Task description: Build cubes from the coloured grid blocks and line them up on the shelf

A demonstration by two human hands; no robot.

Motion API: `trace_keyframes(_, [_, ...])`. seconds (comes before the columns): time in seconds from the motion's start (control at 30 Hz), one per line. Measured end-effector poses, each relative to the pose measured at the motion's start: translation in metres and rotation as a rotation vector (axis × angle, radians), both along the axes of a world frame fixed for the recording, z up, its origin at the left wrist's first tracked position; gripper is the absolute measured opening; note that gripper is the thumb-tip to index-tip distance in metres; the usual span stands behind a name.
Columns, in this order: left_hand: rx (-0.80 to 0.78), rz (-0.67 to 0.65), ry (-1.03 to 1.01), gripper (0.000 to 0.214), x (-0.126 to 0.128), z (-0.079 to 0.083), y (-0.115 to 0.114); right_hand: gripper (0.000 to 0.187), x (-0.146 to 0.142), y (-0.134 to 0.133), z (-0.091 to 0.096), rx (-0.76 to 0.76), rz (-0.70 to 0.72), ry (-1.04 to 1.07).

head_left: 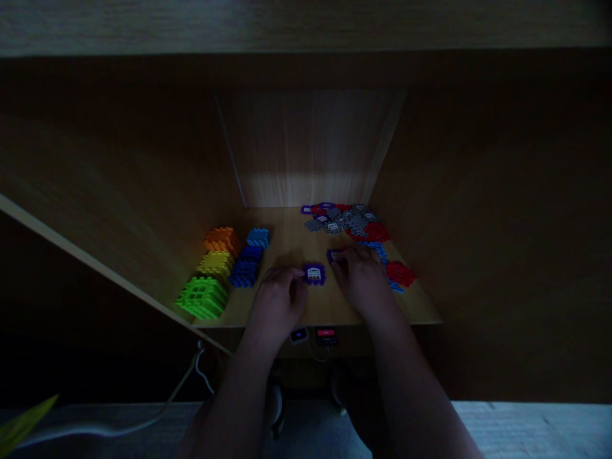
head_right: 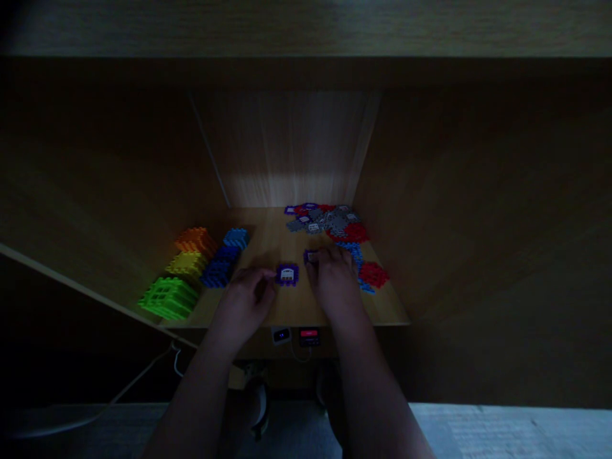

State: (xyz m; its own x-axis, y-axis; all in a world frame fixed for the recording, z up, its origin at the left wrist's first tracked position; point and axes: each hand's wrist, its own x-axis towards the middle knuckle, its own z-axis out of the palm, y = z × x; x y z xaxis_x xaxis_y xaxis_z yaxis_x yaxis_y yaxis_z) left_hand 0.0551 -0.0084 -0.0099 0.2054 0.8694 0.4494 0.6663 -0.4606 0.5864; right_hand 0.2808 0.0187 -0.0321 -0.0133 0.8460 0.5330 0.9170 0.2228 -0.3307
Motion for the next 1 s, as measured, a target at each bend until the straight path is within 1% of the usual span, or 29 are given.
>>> trace_keyframes(0.2, [-0.001,0.007,0.007,0.022,0.001,0.000,0.000,0.009,0.000,0.001,0.004,-0.086,0.020,-0.033])
trace_keyframes(0.3, [0.007,0.001,0.001,0.021,0.000,0.001,0.000,0.008,0.000,0.001,0.005,-0.091,0.023,-0.009])
trace_keyframes(0.37, [0.006,-0.002,0.003,0.020,0.000,0.001,0.000,0.006,0.000,0.000,0.005,-0.065,0.026,0.026])
trace_keyframes(0.5, [0.001,-0.006,0.006,0.020,0.000,0.000,0.001,0.027,0.000,-0.003,0.009,0.009,0.087,0.110])
trace_keyframes(0.57, [-0.005,-0.009,-0.002,0.020,0.000,-0.001,0.001,0.031,0.000,-0.004,0.013,0.038,0.139,0.159])
trace_keyframes(0.67, [-0.003,-0.013,-0.027,0.022,-0.001,-0.002,0.002,0.026,0.000,-0.007,0.018,0.094,0.186,0.233])
trace_keyframes(0.73, [0.009,-0.017,-0.053,0.019,-0.002,-0.002,0.001,0.020,0.000,-0.010,0.020,0.126,0.194,0.282])
trace_keyframes(0.8, [0.021,-0.033,-0.084,0.012,-0.003,0.000,-0.001,0.014,-0.001,-0.013,0.022,0.139,0.201,0.378])
trace_keyframes(0.87, [0.021,-0.070,-0.118,0.010,-0.004,0.002,-0.004,0.012,-0.004,-0.017,0.022,0.118,0.212,0.544])
trace_keyframes(0.93, [-0.003,-0.117,-0.150,0.015,-0.005,0.005,-0.005,0.019,-0.011,-0.021,0.023,0.045,0.259,0.744])
trace_keyframes(1.0, [-0.053,-0.154,-0.188,0.016,-0.006,0.006,-0.006,0.026,-0.020,-0.024,0.023,-0.065,0.350,0.914])
